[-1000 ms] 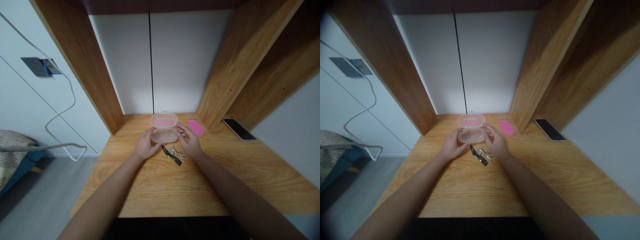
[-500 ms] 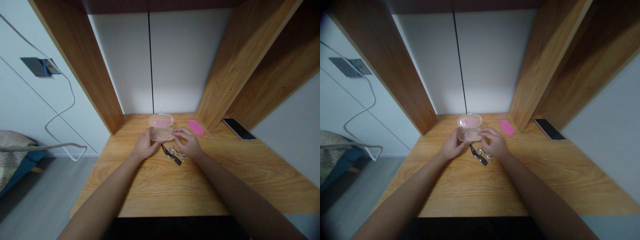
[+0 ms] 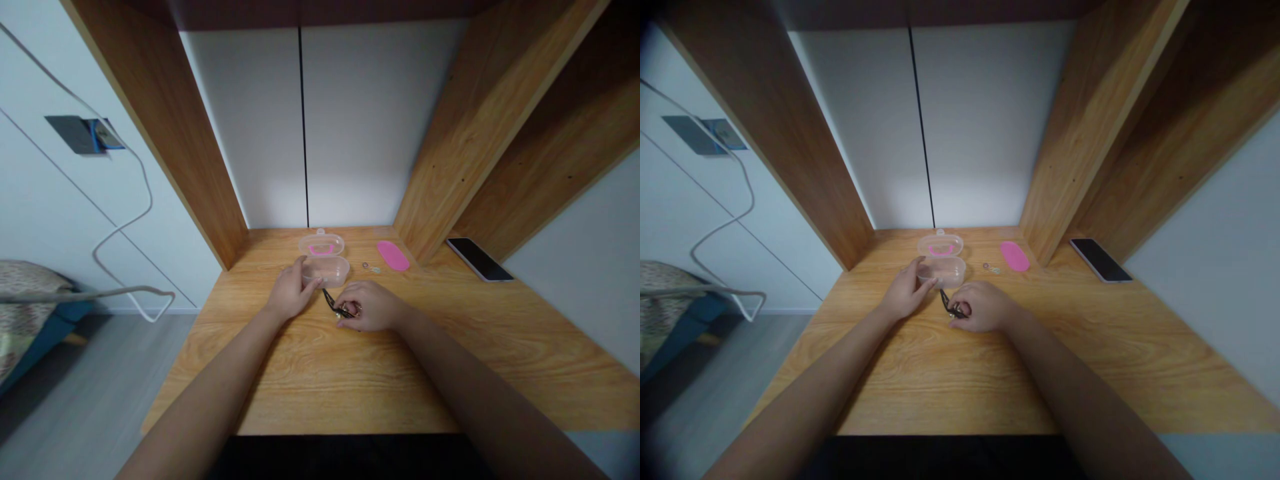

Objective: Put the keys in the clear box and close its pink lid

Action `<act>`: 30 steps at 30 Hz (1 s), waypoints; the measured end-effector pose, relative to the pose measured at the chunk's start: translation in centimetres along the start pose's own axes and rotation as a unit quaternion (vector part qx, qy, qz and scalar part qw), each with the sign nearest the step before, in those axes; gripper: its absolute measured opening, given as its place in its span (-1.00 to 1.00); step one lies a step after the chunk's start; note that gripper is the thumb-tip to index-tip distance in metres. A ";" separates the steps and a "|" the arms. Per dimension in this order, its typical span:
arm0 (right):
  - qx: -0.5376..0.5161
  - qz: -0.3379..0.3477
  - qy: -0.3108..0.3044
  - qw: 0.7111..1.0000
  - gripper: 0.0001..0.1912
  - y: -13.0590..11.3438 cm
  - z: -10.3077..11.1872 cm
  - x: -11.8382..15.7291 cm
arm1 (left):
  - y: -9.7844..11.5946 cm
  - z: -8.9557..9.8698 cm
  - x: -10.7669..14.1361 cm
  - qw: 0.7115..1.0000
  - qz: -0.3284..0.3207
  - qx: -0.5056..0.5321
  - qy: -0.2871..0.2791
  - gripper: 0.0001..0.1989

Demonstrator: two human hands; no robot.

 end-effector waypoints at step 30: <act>-0.095 -0.003 0.178 0.979 -0.83 0.7 -1.8 -0.8 | -0.1 0.1 0.0 1.000 -0.002 0.013 0.005 -0.33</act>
Point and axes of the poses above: each hand's wrist, its own x-axis away from the middle knuckle, its own z-axis out of the back of the hand, y = z × x, the point moved 1 cm from there along -x, towards the middle knuckle, and after that the axes turned 8 degrees about -z, right-handed, at the moved point
